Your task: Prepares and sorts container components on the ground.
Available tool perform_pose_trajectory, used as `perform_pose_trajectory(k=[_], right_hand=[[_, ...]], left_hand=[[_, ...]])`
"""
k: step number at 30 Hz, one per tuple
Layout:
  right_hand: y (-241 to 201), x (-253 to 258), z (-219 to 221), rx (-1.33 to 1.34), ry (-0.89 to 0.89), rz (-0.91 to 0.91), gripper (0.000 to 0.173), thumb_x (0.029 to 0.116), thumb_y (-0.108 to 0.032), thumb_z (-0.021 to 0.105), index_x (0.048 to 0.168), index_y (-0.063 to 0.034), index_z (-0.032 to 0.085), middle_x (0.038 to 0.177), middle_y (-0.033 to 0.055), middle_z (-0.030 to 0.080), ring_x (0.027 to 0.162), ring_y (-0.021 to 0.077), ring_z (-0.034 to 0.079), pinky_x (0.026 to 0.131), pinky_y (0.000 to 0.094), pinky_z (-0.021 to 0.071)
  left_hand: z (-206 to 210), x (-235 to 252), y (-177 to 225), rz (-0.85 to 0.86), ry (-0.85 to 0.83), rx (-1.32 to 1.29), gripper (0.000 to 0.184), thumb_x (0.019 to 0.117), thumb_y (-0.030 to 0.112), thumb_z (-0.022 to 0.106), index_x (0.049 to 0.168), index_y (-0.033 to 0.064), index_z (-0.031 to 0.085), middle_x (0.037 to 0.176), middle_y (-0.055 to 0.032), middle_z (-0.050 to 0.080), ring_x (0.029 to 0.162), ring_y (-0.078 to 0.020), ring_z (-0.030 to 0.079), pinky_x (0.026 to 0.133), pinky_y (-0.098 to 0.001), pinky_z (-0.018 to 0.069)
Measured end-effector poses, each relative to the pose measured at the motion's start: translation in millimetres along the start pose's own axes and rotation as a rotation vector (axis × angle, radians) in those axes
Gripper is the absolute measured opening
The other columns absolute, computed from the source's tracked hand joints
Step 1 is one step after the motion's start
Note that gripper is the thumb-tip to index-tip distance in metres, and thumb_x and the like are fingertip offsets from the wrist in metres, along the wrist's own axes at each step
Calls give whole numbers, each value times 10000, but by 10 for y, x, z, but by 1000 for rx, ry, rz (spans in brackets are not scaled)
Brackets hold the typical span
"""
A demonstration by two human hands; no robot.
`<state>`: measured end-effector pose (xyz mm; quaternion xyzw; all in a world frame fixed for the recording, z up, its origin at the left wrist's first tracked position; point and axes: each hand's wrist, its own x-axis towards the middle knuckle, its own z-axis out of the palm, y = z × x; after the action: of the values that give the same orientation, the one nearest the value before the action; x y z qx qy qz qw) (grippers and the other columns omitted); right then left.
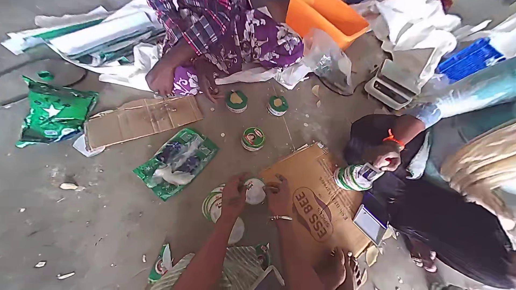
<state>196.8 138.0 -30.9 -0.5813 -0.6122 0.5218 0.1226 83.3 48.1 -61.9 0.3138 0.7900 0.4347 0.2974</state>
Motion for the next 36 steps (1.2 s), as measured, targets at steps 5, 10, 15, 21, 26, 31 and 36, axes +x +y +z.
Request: perform_pose_trajectory(k=[5,10,15,21,26,31,36], right_hand=[[-57,18,25,-89,19,28,657,957,-54,697,1513,13,353,1135,166,706,940,213,710,864,363,568],[-41,47,23,-127,29,61,662,954,-91,715,1516,-17,374,1138,146,719,967,219,711,887,385,562],[47,90,25,-89,41,70,677,957,-102,714,1527,-23,357,1140,148,727,980,216,714,901,387,557],[347,73,-147,258,237,19,673,1048,-42,488,1590,28,96,1199,238,639,944,197,655,800,339,543],[540,-224,-231,152,198,27,684,1046,-84,527,1563,104,120,1241,291,619,1073,261,669,959,378,543],[758,-473,-240,88,160,-13,719,1013,-134,605,1563,94,202,1349,316,580,1150,326,665,1013,434,539],[787,-561,-270,92,47,80,699,1008,-128,628,1563,59,246,1504,272,475,1160,273,666,992,375,543]], left_hand=[[71,2,-75,139,72,123,373,946,10,632,1317,20,667,1171,-292,647,1017,-402,667,901,-498,551],[202,-32,-124,435,95,286,400,923,-12,589,1317,0,658,1334,-262,632,1265,-473,584,1039,-633,454],[355,-143,-62,372,-332,514,675,1016,310,511,1544,-79,352,1642,-236,302,1539,-401,259,1236,-601,138],[498,-129,-75,318,-341,671,756,929,448,656,1579,154,407,1650,-293,225,1532,-494,188,1222,-635,127],[437,-141,-40,347,-418,672,644,942,480,629,1542,307,471,1645,-314,212,1518,-561,132,1201,-701,92],[182,-66,256,201,-488,607,925,859,436,777,1616,161,322,1675,-284,137,1552,-500,51,1236,-651,54],[180,57,219,28,-469,632,1140,774,288,869,1655,235,148,1654,-286,182,1501,-481,254,1167,-585,320]])
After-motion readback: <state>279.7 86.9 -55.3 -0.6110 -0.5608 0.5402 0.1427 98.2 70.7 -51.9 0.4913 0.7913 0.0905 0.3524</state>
